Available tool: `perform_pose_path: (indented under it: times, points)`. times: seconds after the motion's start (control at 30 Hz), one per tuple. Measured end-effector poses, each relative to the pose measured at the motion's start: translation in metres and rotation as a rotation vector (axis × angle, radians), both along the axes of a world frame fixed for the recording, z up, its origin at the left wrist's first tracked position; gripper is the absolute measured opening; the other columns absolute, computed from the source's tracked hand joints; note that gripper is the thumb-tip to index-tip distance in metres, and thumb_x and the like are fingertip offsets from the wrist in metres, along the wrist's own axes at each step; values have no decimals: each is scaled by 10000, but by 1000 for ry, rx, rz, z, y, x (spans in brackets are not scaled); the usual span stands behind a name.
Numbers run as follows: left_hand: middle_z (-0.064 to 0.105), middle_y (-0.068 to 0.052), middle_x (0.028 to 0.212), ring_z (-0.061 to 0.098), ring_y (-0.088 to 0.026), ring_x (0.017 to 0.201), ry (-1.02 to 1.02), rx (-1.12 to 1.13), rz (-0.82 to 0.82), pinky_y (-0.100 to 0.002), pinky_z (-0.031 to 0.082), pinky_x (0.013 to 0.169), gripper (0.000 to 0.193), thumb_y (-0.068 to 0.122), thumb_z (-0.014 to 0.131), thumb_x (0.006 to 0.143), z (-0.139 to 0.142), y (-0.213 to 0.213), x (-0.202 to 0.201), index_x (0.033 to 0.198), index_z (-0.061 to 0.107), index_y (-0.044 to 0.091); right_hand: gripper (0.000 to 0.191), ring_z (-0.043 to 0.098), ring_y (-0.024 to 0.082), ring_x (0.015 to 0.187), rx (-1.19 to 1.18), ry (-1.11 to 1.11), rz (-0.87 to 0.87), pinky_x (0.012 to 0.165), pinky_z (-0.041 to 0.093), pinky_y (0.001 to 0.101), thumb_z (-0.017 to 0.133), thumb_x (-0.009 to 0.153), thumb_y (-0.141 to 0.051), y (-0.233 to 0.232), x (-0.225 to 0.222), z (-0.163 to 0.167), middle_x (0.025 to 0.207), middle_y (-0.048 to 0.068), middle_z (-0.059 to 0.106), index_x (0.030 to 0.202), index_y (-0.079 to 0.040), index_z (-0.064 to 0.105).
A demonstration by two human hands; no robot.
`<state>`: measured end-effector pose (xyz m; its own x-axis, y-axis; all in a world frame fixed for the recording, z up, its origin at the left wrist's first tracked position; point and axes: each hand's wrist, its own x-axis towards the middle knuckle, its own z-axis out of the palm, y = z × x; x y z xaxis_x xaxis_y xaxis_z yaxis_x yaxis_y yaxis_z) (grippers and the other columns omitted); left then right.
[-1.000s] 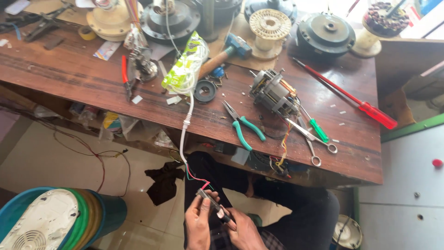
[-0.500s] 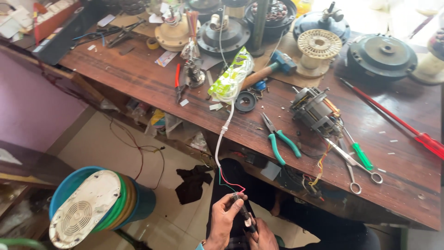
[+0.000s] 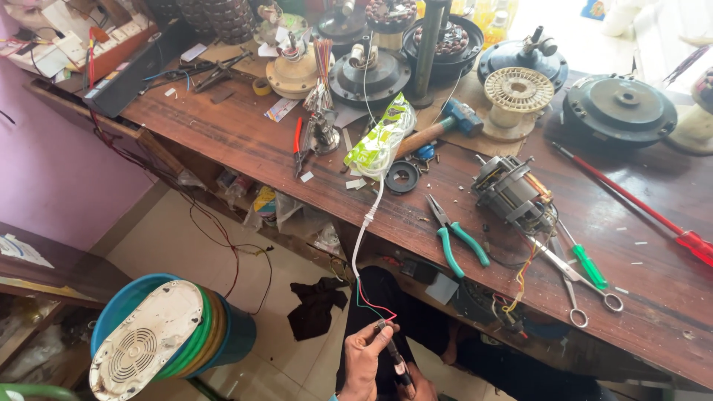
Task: The person sits on the floor and uses pliers to strip insulation from the ends of red and green electrical wires. They twist the exposed wire strands together by hand and then wrap the joint with yellow electrical tape.
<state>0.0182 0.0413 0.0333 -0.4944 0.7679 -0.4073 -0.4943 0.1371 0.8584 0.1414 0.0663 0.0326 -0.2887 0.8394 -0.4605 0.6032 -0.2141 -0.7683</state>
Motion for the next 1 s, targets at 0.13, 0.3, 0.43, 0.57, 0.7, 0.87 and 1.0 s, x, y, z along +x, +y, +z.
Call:
perform_pose_path:
  times: [0.13,0.3,0.43,0.57,0.7,0.87,1.0]
  points:
    - [807,-120,977,701,-186,926,137,-103,-61,-426,485,988,356,294,789,855,-27,11,-5,1073,831,16,348,768,313,875,20,12,-13,806,577,416,697,863,-266,1,-8,12,900,157,758,1181,-130,658]
    - [732,-120,1355,583,-253,1352,-139,-166,-175,-531,363,1123,737,606,551,888,-45,3,-32,1374,656,61,301,734,349,900,18,5,1,820,560,438,612,919,-263,30,-13,47,940,194,736,1156,-83,652]
    - [594,-190,1512,403,-354,1466,-206,-180,-132,-586,241,1187,875,727,425,911,-35,-14,-43,1548,455,129,295,706,377,919,46,21,26,831,546,455,544,963,-261,20,-15,42,973,224,719,1136,-46,648]
    - [523,-87,1574,402,-258,1501,-150,-109,-149,-535,255,1209,861,731,404,889,-14,-44,-29,1568,380,201,319,678,406,939,208,13,145,843,532,472,477,1007,-258,-10,0,5,1005,253,701,1116,-9,644]
    - [557,-130,1501,512,-249,1391,-125,-46,-124,-459,372,1153,662,564,410,1027,-13,-54,-26,1493,496,102,302,680,280,941,198,332,276,853,527,405,582,958,-173,-8,21,-17,1013,172,711,1192,12,633]
    - [618,-73,1300,598,-157,1197,-121,213,-229,-354,502,1059,504,144,727,1001,-3,-49,-20,1457,536,47,315,604,148,891,-25,383,378,829,515,315,702,881,-105,-16,34,-6,983,69,680,1176,-28,625]
    - [649,-76,1280,613,-148,1241,29,311,-176,-330,511,1118,499,42,741,1003,9,-49,-13,1460,539,44,278,604,115,896,-110,353,369,825,508,287,686,927,-102,-18,38,4,1006,43,690,1192,-39,633]
